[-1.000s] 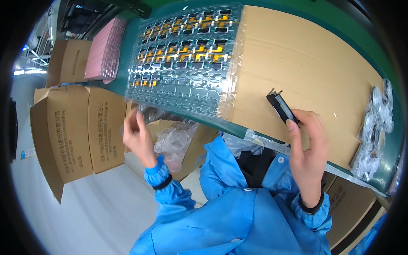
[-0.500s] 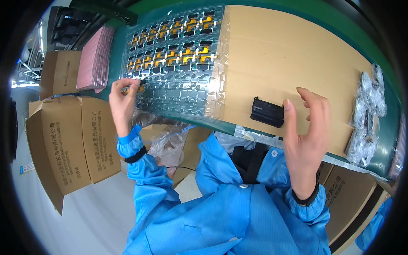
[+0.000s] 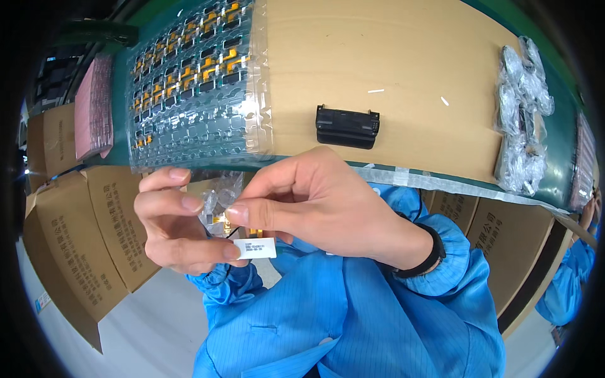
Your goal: Assembling small electronic modules into plastic housings at a factory workstation.
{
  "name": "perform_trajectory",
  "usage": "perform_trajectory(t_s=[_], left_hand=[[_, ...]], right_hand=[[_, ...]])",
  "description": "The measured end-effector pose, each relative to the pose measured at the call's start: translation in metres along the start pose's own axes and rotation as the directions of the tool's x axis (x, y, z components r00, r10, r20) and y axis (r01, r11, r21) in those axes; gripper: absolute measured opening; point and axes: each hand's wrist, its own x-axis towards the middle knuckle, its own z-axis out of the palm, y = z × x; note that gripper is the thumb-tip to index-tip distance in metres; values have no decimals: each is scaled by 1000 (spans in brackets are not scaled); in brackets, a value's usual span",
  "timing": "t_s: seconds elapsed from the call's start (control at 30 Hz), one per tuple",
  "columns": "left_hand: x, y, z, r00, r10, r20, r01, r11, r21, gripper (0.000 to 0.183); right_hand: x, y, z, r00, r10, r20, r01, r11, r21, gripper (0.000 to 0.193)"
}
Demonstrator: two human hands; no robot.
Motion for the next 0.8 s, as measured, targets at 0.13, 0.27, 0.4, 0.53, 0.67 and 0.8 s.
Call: perform_trajectory(t_s=[0.13, 0.27, 0.4, 0.53, 0.67, 0.8], left_hand=[[-12, 10, 18, 947, -235, -219, 207, 968, -140, 24], [-8, 18, 23, 663, -745, -71, 701, 652, -288, 17], [-6, 24, 33, 605, -794, -47, 728, 577, -370, 13], [-4, 25, 35, 529, -847, -47, 787, 511, -345, 14], [-6, 26, 33, 505, -862, -42, 803, 487, -343, 13], [-12, 25, 30, 485, -874, -10, 824, 461, -330, 11]], right_hand=[[-4, 2, -2, 969, -149, -197, 143, 989, -41, 14], [2, 10, 1, 862, -363, -355, 377, 926, -32, 9], [6, 16, -9, 786, -528, -321, 466, 848, -254, 8], [8, 19, -8, 767, -539, -349, 479, 842, -247, 8], [10, 25, -6, 764, -538, -357, 459, 841, -286, 9], [12, 27, -5, 777, -514, -364, 430, 855, -290, 9]])
